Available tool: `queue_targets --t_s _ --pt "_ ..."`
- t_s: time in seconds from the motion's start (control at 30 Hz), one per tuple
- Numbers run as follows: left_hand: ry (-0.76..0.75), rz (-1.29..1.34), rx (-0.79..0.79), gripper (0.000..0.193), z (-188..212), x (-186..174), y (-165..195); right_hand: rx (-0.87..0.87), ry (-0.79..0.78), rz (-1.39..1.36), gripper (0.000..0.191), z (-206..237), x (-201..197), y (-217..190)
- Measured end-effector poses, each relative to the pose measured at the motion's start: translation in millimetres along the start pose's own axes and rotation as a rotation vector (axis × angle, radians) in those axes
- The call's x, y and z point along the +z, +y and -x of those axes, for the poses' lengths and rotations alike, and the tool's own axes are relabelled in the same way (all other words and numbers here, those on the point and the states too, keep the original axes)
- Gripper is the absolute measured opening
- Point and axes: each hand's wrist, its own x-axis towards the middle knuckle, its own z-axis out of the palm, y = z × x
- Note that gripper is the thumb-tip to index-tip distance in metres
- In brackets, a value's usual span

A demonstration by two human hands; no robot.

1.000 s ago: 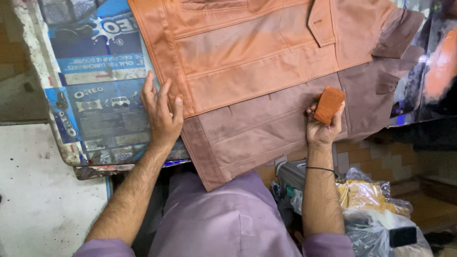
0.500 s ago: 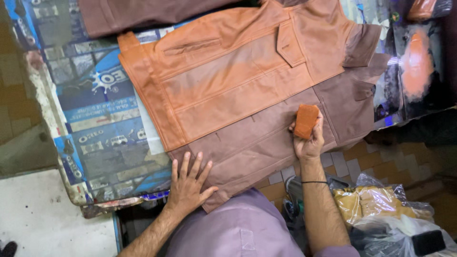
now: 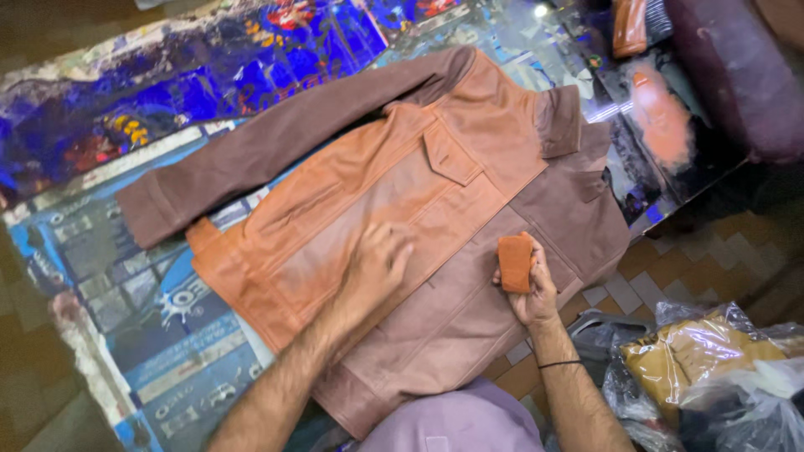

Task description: The person pours orange dye from a bottle onto a sponge and rubs the dye across the front panels of a brown jacket laid on a work table, working the color into the fabric section by section and repositioning the jacket to coat new areas.

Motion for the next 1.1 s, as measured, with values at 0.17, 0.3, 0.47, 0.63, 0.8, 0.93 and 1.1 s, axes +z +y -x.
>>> queue_targets --t_s 0.17,0.3,0.47,0.63,0.8,0.93,1.1 --pt "-0.141 -0.26 -0.021 0.043 -136.6 27.2 -68.0 -0.031 0.041 -0.001 0.076 1.5 -0.5 -0.6" --pt "-0.411 0.165 -0.107 0.058 -196.5 45.5 -97.6 -0.015 0.101 -0.003 0.076 4.3 -2.7 0.8" --pt "-0.597 0.164 0.024 0.063 -231.7 49.8 -112.8 -0.016 0.132 -0.001 0.077 4.4 -2.8 0.0" --pt "-0.574 -0.071 0.491 0.051 -238.6 40.6 -117.0 -0.021 0.094 -0.037 0.077 1.1 -2.5 -0.9" --pt "-0.447 0.096 0.3 0.023 -250.5 46.4 -115.1 0.001 0.107 -0.115 0.072 3.2 -7.3 0.6" --pt "-0.4 0.072 0.02 0.029 -266.8 69.3 -109.0 0.017 0.131 -0.14 0.065 4.8 -11.6 1.0" --pt "-0.346 0.103 0.063 0.022 -273.3 86.6 -118.1 0.027 0.218 -0.118 0.061 7.2 -4.8 0.0"
